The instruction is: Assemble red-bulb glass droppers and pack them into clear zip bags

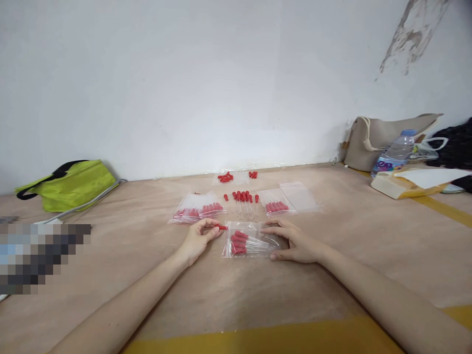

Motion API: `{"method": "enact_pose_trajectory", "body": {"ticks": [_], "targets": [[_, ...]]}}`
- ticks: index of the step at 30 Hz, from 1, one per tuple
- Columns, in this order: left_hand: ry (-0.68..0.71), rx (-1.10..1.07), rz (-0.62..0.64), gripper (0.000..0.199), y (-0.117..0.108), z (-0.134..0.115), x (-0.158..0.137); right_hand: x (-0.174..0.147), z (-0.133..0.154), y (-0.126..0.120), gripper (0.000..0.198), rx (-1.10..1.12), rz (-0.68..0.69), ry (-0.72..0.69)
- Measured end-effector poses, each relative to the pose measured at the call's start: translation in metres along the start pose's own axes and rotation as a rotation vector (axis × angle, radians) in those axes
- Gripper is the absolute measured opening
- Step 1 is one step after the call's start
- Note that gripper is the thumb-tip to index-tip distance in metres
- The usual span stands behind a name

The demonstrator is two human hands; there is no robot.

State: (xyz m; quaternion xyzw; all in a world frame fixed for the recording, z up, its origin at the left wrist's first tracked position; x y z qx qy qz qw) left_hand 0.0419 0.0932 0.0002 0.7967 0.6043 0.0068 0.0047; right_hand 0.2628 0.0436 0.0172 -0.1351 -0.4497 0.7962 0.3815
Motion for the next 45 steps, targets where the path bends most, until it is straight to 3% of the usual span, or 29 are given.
{"method": "enact_pose_trajectory", "body": {"ticks": [3,7,15,20,25,31,33,41,45], "targets": [[0.003,0.033,-0.019,0.030,0.000,-0.001,0.002,0.000,-0.001,-0.002,0.066,0.019,-0.019,0.011],[0.017,0.114,0.036,0.034,0.007,0.000,0.005,0.001,-0.003,0.002,0.055,0.016,0.013,0.031],[0.237,0.457,0.289,0.037,0.047,-0.016,-0.004,0.001,-0.003,0.004,0.047,-0.014,0.027,0.016],[0.274,0.587,0.354,0.035,0.052,-0.022,-0.015,0.000,-0.001,0.003,0.038,-0.011,0.031,-0.006],[0.286,0.744,0.332,0.039,0.050,-0.025,-0.023,0.001,0.000,0.005,0.033,-0.027,0.044,-0.006],[0.278,1.016,0.171,0.039,0.040,-0.029,-0.027,-0.003,-0.003,-0.008,0.057,-0.012,-0.074,-0.011],[0.271,1.083,0.130,0.043,0.037,-0.030,-0.027,-0.004,-0.004,-0.012,0.057,-0.026,-0.105,-0.016],[0.148,1.210,0.293,0.048,0.041,-0.007,-0.022,-0.005,-0.006,-0.015,0.041,-0.066,-0.136,-0.022],[0.199,1.154,0.292,0.047,0.041,-0.011,-0.023,-0.005,-0.005,-0.018,0.035,-0.071,-0.161,-0.027]]}}
Point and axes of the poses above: each hand's wrist, its own x-axis towards the middle knuckle, its own y-axis out of the palm, z = x × y, the point moved 10 cm from there along x, towards the middle knuckle, and after that the axes turned 10 degrees about z, right-handed, at the moved point
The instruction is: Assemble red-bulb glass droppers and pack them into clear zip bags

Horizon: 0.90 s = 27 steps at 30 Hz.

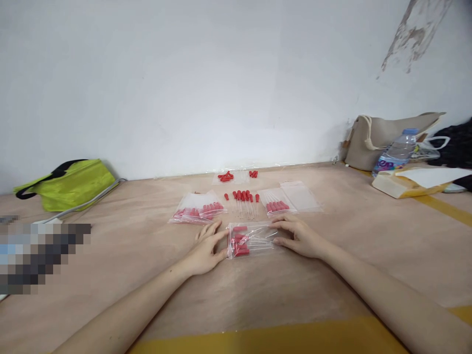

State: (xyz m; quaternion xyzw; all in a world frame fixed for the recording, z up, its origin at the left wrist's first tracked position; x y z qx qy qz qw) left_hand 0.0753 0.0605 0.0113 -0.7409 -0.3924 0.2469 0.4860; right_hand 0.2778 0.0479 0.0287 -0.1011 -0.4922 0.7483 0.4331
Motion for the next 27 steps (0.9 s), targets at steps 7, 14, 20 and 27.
{"method": "enact_pose_trajectory", "body": {"ticks": [7,14,20,27], "targets": [[0.016,-0.255,-0.139,0.035,-0.016,0.002,0.006,0.001,0.003,0.004,0.056,-0.047,0.027,-0.001],[0.002,-0.494,-0.082,0.033,-0.013,-0.001,0.015,0.001,-0.005,-0.004,0.033,-0.002,-0.123,0.064],[-0.014,-0.488,0.021,0.054,-0.006,-0.012,0.011,0.000,-0.015,-0.002,0.036,0.097,-0.171,0.183],[0.033,-0.712,0.112,0.054,0.007,-0.017,0.012,0.001,-0.021,0.002,0.046,0.086,-0.133,0.257]]}}
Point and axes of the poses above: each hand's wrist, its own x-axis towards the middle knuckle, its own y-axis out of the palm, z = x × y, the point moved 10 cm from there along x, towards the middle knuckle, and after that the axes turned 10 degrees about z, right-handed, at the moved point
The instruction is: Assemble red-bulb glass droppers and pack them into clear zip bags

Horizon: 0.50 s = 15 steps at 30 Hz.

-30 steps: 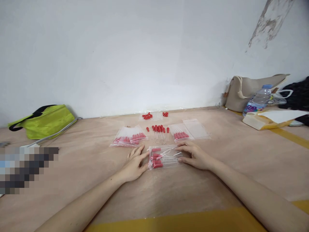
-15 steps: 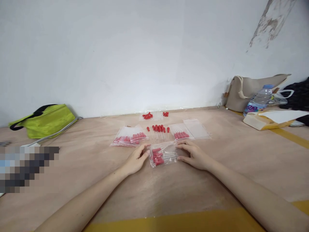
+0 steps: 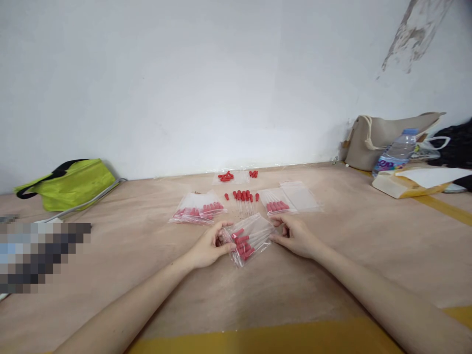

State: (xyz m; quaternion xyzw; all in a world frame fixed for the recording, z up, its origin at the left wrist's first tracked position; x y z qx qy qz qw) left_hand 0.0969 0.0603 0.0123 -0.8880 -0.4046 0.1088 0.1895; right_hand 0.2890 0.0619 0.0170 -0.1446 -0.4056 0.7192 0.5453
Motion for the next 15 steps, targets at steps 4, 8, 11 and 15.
{"method": "enact_pose_trajectory", "body": {"ticks": [4,8,11,15], "targets": [[0.072,0.033,-0.095,0.039,-0.011,-0.008,-0.002,-0.001,0.010,0.004,0.053,-0.017,0.057,-0.070],[0.156,0.085,-0.224,0.031,-0.021,-0.024,-0.009,-0.003,0.022,-0.006,0.046,-0.054,-0.051,-0.068],[0.156,0.057,-0.261,0.023,-0.022,-0.029,-0.011,-0.004,0.008,-0.005,0.040,0.033,-0.041,0.155],[0.122,-0.049,-0.327,0.022,-0.022,-0.024,-0.016,-0.017,0.003,0.052,0.051,0.601,0.390,0.429]]}}
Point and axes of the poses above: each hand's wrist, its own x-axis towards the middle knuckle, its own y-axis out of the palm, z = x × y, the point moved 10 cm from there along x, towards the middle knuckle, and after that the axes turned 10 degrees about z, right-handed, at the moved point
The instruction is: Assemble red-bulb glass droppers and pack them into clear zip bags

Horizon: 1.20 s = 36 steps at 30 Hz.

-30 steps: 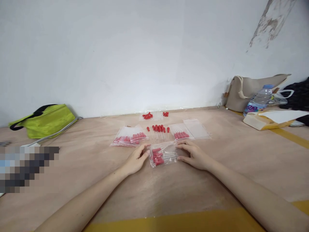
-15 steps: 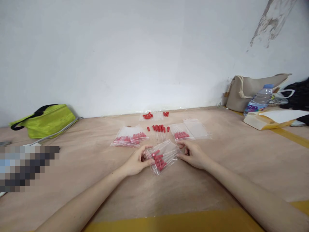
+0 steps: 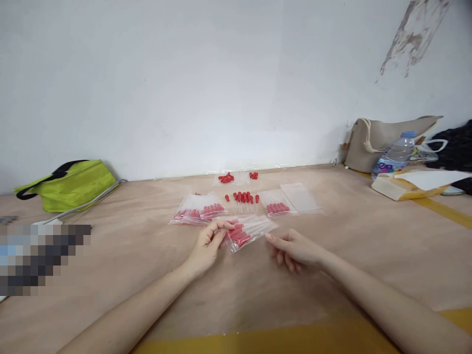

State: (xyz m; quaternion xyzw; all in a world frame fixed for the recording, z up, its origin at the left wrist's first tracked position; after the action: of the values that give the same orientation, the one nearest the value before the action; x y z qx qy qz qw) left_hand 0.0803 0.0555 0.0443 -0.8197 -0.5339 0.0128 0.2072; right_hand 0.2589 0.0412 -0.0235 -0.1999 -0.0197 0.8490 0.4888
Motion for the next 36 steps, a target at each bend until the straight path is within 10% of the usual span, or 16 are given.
{"method": "enact_pose_trajectory", "body": {"ticks": [4,10,19,31,36], "targets": [[0.011,-0.121,0.116,0.021,0.020,-0.001,-0.005,-0.002,0.018,0.030,0.036,0.527,0.115,-0.165],[0.094,-0.068,0.462,0.016,0.063,-0.011,-0.016,0.007,0.016,0.012,0.021,0.717,-0.044,-0.274],[0.116,0.097,0.356,0.014,0.046,0.004,-0.009,0.048,0.033,-0.147,0.006,0.032,-0.422,-0.061],[0.116,0.119,0.387,0.013,0.047,0.004,-0.011,0.027,0.002,-0.218,0.034,-0.558,-0.818,0.358],[0.112,0.152,0.390,0.014,0.048,0.004,-0.011,0.016,-0.026,-0.247,0.030,-0.585,-0.768,0.553]]}}
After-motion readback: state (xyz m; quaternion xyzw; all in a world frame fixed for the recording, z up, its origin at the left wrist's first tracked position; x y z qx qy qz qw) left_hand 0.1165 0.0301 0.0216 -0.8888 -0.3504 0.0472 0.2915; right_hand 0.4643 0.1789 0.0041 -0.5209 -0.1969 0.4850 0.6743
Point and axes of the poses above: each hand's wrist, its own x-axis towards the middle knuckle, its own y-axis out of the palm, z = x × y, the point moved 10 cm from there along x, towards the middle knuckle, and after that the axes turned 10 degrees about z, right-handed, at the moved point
